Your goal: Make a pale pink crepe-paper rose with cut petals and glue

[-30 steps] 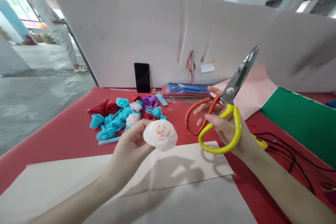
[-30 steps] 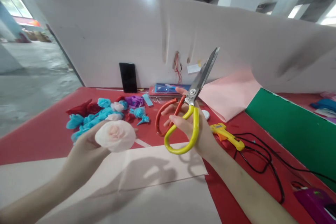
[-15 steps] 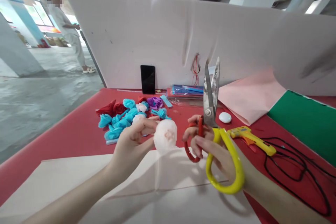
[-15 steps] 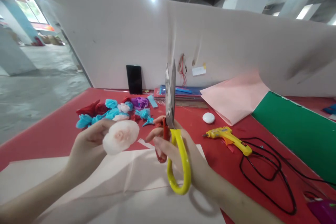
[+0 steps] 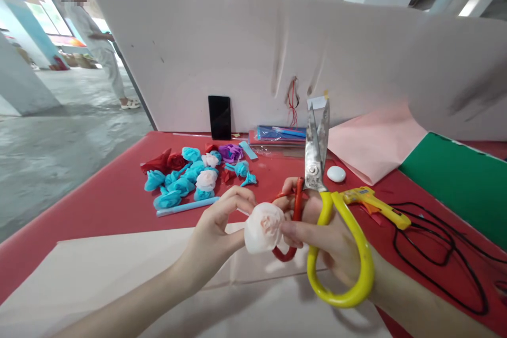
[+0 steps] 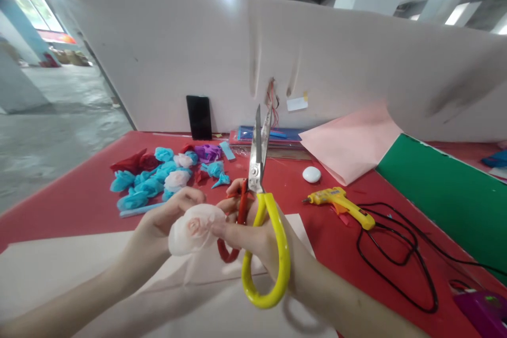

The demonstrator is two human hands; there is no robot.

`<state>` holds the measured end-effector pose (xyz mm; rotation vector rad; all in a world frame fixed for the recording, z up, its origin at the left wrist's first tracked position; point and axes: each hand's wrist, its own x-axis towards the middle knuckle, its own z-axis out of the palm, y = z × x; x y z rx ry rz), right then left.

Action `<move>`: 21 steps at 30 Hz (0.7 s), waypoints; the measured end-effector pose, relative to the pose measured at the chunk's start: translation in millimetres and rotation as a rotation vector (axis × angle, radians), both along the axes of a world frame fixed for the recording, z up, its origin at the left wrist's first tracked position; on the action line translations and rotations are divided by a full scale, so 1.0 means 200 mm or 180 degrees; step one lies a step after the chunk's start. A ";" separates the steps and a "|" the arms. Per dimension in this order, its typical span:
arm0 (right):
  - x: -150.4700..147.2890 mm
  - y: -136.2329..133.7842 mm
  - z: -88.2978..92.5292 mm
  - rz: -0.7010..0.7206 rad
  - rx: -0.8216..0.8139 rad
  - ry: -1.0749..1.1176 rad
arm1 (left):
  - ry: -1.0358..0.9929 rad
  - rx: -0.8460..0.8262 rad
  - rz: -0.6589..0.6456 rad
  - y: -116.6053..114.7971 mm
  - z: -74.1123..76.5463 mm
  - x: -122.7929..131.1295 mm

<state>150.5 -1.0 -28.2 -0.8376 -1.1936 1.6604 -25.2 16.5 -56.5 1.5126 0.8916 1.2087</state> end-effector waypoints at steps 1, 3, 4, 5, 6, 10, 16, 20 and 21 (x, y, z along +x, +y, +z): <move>0.00 0.00 -0.01 -0.0025 -0.0020 -0.0108 | -0.0010 0.0029 -0.0040 0.00 -0.01 0.00; 0.01 0.00 -0.02 -0.0081 -0.0059 -0.0297 | -0.0011 0.0089 -0.0104 0.01 -0.01 -0.01; 0.01 0.00 -0.02 -0.0104 -0.0078 -0.0372 | 0.0008 0.0121 -0.0131 0.01 -0.02 -0.01; 0.01 0.01 -0.02 -0.0138 -0.0107 -0.0405 | 0.0041 0.0160 -0.0159 0.01 -0.02 -0.01; 0.01 0.01 -0.02 -0.0167 -0.0146 -0.0378 | 0.0090 0.0210 -0.0196 0.01 -0.01 -0.01; 0.01 0.02 0.01 -0.0177 -0.0284 -0.0032 | 0.0334 0.0487 -0.0346 0.02 0.00 -0.02; 0.02 0.04 0.03 -0.0309 -0.0260 -0.0192 | 0.0682 0.1127 -0.0478 0.05 0.02 -0.04; 0.04 0.04 0.04 -0.0171 -0.0171 -0.0218 | 0.0914 0.1800 -0.0381 0.07 0.02 -0.05; 0.04 0.03 0.04 -0.0122 -0.0134 -0.0199 | 0.0980 0.1925 -0.0343 0.07 0.02 -0.05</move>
